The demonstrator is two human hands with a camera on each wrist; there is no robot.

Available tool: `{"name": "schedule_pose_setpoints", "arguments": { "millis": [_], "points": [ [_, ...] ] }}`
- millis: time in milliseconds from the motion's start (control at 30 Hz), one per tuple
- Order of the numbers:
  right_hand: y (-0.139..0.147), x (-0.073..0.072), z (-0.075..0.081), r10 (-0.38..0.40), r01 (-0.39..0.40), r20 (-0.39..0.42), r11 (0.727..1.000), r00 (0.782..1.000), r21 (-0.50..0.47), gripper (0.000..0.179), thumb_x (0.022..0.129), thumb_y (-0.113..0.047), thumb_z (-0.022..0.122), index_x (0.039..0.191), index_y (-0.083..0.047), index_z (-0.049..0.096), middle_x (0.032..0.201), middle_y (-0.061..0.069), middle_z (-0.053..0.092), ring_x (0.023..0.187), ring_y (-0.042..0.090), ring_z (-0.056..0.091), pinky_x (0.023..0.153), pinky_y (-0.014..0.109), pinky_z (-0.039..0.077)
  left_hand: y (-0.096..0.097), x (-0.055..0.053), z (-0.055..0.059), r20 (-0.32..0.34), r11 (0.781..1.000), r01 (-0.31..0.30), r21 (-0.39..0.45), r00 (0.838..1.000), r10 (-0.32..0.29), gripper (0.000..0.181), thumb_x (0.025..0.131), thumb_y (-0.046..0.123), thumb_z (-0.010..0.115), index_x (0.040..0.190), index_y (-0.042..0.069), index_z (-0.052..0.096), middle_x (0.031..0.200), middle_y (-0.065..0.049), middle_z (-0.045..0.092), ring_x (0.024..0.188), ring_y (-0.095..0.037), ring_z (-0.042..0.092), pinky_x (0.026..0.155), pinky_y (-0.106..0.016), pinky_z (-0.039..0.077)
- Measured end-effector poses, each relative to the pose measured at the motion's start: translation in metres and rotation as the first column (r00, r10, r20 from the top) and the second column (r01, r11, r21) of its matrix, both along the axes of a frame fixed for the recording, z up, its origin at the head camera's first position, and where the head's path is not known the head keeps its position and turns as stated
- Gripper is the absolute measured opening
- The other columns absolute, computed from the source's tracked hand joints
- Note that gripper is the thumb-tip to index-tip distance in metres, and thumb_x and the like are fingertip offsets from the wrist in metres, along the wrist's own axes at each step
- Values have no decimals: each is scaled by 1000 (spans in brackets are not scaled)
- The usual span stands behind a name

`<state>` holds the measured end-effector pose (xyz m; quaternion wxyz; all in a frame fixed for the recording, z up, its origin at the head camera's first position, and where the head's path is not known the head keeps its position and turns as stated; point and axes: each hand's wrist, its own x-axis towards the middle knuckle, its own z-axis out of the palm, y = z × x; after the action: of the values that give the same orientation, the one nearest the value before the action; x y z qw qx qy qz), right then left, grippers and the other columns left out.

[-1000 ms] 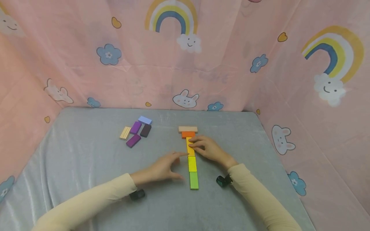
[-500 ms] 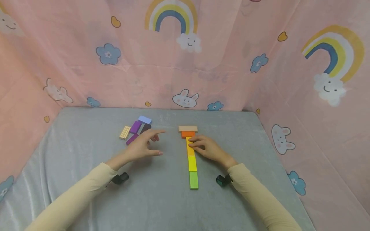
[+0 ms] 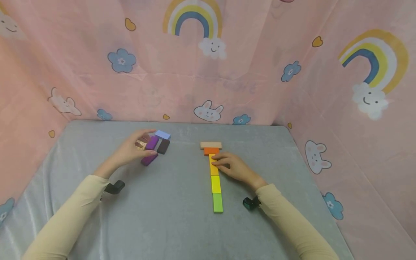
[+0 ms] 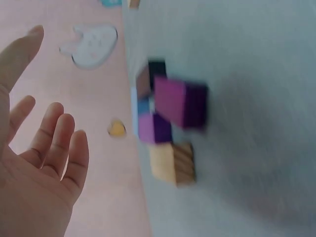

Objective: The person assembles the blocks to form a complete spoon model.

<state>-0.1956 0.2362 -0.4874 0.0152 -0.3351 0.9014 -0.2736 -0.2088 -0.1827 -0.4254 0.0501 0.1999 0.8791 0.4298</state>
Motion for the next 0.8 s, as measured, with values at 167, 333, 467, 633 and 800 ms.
{"name": "schedule_pose_setpoints", "arguments": {
  "millis": [167,333,467,633,800],
  "points": [
    [0,-1,0,0,0,-14,1000,1000,1,23,94,-17,68,115,-16,75,130,0,66,126,23,59,110,45,47,-24,-10,-11,14,999,-45,-19,999,45,81,84,27,80,152,18,37,134,-23,52,121,-39,52,101,-59,47],
    [0,-1,1,4,-4,-14,1000,1000,3,23,94,-17,68,116,-16,75,130,0,66,126,23,59,110,45,46,-41,-18,-23,60,998,-54,-36,997,56,82,84,24,80,153,17,36,137,-25,50,123,-40,50,103,-59,47],
    [0,0,1,6,-6,-12,1000,1000,4,23,94,-17,68,116,-17,75,131,0,66,126,23,59,110,45,46,-51,-22,-30,93,999,-39,-32,995,42,80,85,24,78,152,14,36,138,-27,48,125,-44,48,104,-60,46],
    [0,-1,0,9,-9,-5,1000,1000,1,23,94,-17,68,116,-17,75,131,0,66,126,22,59,110,45,46,-60,-24,-38,122,999,-22,-43,992,27,80,86,26,77,153,12,35,139,-28,50,127,-44,49,105,-61,44],
    [1,-1,0,8,-8,0,1000,1000,2,23,94,-18,68,116,-17,75,131,-1,66,127,22,59,110,44,46,-65,-26,-44,167,998,-14,-60,986,24,79,86,30,77,152,14,37,143,-25,50,130,-40,48,106,-59,43]
  ]
}}
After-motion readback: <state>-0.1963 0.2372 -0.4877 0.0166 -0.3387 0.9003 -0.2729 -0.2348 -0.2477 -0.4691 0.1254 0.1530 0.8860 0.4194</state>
